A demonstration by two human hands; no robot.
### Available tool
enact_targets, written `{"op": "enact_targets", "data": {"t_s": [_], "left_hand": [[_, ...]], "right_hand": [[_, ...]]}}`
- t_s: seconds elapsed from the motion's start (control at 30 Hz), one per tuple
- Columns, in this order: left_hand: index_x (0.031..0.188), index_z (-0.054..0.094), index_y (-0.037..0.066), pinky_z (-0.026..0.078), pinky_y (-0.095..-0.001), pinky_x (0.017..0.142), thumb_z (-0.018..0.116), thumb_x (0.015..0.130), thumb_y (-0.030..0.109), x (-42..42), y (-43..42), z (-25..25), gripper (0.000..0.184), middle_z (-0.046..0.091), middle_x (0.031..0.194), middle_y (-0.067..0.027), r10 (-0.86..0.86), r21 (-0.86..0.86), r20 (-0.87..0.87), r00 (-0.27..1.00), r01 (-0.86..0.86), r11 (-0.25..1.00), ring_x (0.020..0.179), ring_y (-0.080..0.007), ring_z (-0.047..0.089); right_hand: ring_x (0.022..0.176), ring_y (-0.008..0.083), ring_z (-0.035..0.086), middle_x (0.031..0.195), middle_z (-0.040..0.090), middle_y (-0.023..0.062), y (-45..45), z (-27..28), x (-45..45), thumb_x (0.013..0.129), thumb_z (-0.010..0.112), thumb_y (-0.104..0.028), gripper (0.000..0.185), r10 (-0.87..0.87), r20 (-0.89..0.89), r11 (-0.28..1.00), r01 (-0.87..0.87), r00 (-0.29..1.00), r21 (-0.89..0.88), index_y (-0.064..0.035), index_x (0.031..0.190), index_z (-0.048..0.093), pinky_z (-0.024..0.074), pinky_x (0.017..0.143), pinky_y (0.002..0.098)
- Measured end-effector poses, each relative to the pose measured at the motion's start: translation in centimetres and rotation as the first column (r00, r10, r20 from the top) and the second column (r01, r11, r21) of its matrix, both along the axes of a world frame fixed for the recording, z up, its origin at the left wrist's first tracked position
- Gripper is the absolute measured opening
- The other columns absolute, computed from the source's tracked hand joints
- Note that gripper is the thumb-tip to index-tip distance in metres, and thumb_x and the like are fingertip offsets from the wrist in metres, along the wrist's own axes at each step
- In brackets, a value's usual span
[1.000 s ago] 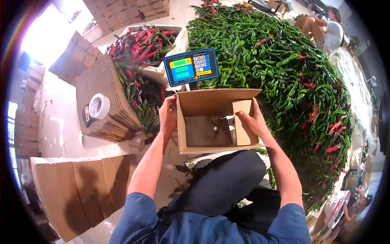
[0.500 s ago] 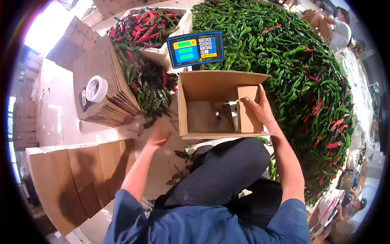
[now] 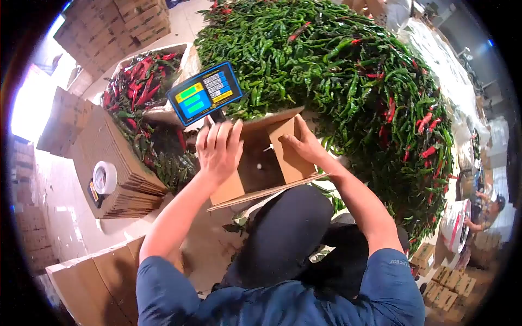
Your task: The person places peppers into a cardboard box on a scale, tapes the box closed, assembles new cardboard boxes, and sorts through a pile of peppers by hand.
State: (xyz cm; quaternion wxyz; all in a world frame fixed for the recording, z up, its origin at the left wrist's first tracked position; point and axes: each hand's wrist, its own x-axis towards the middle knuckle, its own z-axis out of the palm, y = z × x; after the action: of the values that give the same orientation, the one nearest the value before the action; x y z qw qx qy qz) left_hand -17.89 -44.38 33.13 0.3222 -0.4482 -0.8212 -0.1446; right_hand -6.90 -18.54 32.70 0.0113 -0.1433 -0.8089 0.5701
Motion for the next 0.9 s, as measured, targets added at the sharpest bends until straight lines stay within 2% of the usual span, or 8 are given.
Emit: {"op": "enact_targets", "data": {"t_s": [0.27, 0.43, 0.47, 0.57, 0.63, 0.7, 0.77, 0.9], "left_hand": [[0.12, 0.07, 0.016, 0.045, -0.0443, 0.093, 0.073, 0.084, 0.02, 2.0, -3.7, 2.4, 0.036, 0.064, 0.114, -0.0091, -0.147, -0.147, 0.596, 0.79, 0.287, 0.947, 0.108, -0.0306, 0.058], [0.119, 0.07, 0.015, 0.033, -0.0458, 0.113, 0.069, 0.089, 0.022, 0.1, -3.3, 1.3, 0.032, 0.052, 0.14, -0.0182, -0.27, -0.074, 0.57, 0.776, 0.376, 0.923, 0.136, -0.0361, 0.042], [0.119, 0.071, 0.015, 0.029, -0.0458, 0.117, 0.067, 0.091, 0.023, -0.2, -3.7, 1.0, 0.03, 0.048, 0.145, -0.0201, -0.252, -0.086, 0.611, 0.75, 0.379, 0.921, 0.14, -0.0381, 0.038], [0.125, 0.068, 0.009, 0.028, -0.0455, 0.118, 0.053, 0.1, 0.029, -3.6, -3.7, 0.3, 0.035, 0.045, 0.15, -0.0207, -0.295, 0.051, 0.835, 0.465, 0.469, 0.882, 0.141, -0.0359, 0.04], [0.132, 0.062, 0.0, 0.036, -0.0363, 0.114, 0.044, 0.107, 0.043, -4.3, -4.9, 1.9, 0.053, 0.056, 0.145, -0.011, -0.324, 0.348, 0.917, -0.234, 0.07, 0.935, 0.13, -0.0201, 0.052], [0.132, 0.062, 0.0, 0.036, -0.0373, 0.114, 0.051, 0.106, 0.036, -4.2, -5.0, 1.5, 0.046, 0.054, 0.148, -0.0088, -0.405, 0.407, 0.908, -0.109, -0.006, 0.913, 0.132, -0.0195, 0.051], [0.138, 0.054, 0.0, 0.033, -0.0433, 0.116, 0.072, 0.09, 0.025, -2.9, -5.8, 0.1, 0.058, 0.047, 0.151, -0.0177, -0.025, -0.028, 0.773, 0.634, 0.073, 0.997, 0.142, -0.0333, 0.042], [0.157, 0.024, 0.004, 0.03, -0.0418, 0.118, 0.07, 0.092, 0.025, 2.7, -8.2, -3.0, 0.082, 0.034, 0.158, -0.0176, 0.035, 0.146, 0.892, 0.451, -0.362, 0.921, 0.145, -0.0294, 0.035]], "right_hand": [[0.144, 0.0309, 0.038, 0.159, 0.035, 0.0174, 4.2, 1.4, 5.2, 0.084, 0.068, -0.015, 0.085, 0.289, 0.032, 0.908, -0.263, 0.957, -0.327, -0.0028, 0.157, 0.025, 0.0332, 0.118, 0.0455], [0.139, 0.0285, 0.045, 0.152, 0.046, 0.0147, -1.7, 9.7, 6.6, 0.092, 0.07, -0.028, 0.068, 0.053, 0.03, 0.999, -0.052, 0.998, -0.016, -0.0009, 0.148, 0.043, 0.0346, 0.115, 0.0421], [0.133, 0.0321, 0.049, 0.144, 0.052, 0.0169, -2.4, 8.7, 6.2, 0.092, 0.066, -0.037, 0.063, 0.252, -0.024, 0.745, -0.178, 0.967, 0.643, -0.0001, 0.141, 0.051, 0.0376, 0.112, 0.0437], [0.122, 0.0376, 0.054, 0.134, 0.057, 0.02, -3.4, 5.5, 2.5, 0.093, 0.059, -0.043, 0.06, 0.066, -0.273, 0.574, 0.188, 0.96, 0.797, -0.0003, 0.135, 0.053, 0.0436, 0.099, 0.0531], [0.129, 0.0377, 0.049, 0.142, 0.051, 0.0194, -3.2, 2.4, -0.6, 0.094, 0.058, -0.051, 0.071, -0.007, -0.146, 0.484, 0.131, 0.989, 0.865, -0.0021, 0.144, 0.047, 0.0429, 0.103, 0.0486], [0.134, 0.0409, 0.046, 0.148, 0.043, 0.0239, -3.9, 0.6, -2.3, 0.094, 0.056, -0.056, 0.082, -0.146, 0.088, 0.65, 0.028, 0.985, 0.76, -0.003, 0.152, 0.034, 0.0412, 0.109, 0.0491], [0.136, 0.0443, 0.044, 0.154, 0.034, 0.0282, -2.4, -1.1, -3.3, 0.094, 0.056, -0.058, 0.092, -0.103, 0.021, 0.709, 0.059, 0.994, 0.703, 0.0002, 0.156, 0.02, 0.0397, 0.113, 0.0466], [0.134, 0.0386, 0.048, 0.149, 0.04, 0.029, -0.5, -1.8, -1.9, 0.093, 0.062, -0.055, 0.098, -0.105, 0.087, 0.924, 0.065, 0.991, 0.377, 0.0048, 0.156, 0.016, 0.0401, 0.112, 0.042]]}}
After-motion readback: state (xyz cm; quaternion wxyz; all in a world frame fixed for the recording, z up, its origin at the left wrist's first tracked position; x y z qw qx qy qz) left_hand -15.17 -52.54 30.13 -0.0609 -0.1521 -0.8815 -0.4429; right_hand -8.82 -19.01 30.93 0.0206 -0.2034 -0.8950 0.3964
